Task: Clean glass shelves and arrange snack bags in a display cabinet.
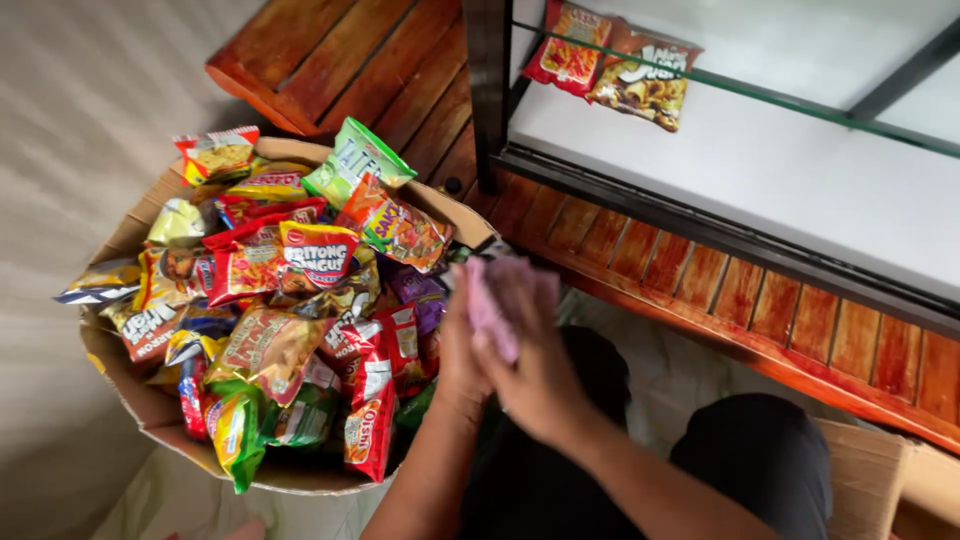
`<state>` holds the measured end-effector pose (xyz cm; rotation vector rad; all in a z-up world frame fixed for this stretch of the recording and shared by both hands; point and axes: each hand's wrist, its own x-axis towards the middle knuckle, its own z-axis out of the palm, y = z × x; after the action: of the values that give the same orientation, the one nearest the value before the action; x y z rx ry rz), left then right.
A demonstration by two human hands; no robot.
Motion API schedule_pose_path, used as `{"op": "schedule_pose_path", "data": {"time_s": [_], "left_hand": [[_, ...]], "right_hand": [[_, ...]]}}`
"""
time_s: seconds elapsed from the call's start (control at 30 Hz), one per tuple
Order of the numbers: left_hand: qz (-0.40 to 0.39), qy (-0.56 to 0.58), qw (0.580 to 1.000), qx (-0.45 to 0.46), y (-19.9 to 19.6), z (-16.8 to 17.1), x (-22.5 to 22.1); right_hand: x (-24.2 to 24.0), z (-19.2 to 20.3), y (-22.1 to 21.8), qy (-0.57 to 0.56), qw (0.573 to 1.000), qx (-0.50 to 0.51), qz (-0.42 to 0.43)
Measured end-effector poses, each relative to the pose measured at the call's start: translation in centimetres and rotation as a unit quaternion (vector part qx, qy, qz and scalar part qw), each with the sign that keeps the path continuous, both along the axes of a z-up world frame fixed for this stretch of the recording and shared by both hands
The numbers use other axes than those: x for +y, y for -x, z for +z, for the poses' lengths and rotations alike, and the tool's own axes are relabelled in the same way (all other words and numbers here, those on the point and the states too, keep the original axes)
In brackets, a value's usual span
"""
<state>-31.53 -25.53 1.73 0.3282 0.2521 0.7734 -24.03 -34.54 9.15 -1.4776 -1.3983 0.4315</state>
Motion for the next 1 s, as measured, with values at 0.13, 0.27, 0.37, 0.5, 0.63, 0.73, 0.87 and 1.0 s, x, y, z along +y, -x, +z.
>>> {"op": "schedule_pose_path", "data": {"time_s": [0.13,0.27,0.37,0.5,0.63,0.73,0.87,1.0], "left_hand": [[0.009,-0.043,0.998,0.041,0.7,1.4,0.3],[0.031,-0.054,0.969,0.241,1.6,5.6,-0.6],[0.053,-0.116,0.951,0.282,1.3,5.0,1.0],[0.012,-0.096,0.960,0.264,1.4,4.9,-0.2],[-0.046,-0.038,0.980,0.188,0.7,5.1,-0.8],[0.000,-0.047,0.981,0.189,0.3,6.1,-1.2],[0.010,-0.103,0.967,0.232,-0.5,3.4,-2.3],[-0.061,-0.174,0.957,0.224,-0.9,4.8,-3.5]], "right_hand": [[-1.3,-1.8,1.0,-0.022,0.998,-0.066,-0.005],[-0.8,-2.6,-3.8,-0.027,0.988,0.149,-0.020],[0.4,-1.3,-8.2,-0.009,0.927,0.374,-0.014],[-0.1,-1.3,-9.5,0.034,0.786,0.613,0.073],[0.7,-5.7,-10.6,0.053,0.835,0.548,-0.010],[0.5,-3.9,-9.3,0.050,0.897,0.397,-0.188],[0.8,0.1,-5.4,-0.084,0.988,0.043,-0.120],[3.1,0.1,-7.1,-0.073,0.986,-0.010,-0.150]]}}
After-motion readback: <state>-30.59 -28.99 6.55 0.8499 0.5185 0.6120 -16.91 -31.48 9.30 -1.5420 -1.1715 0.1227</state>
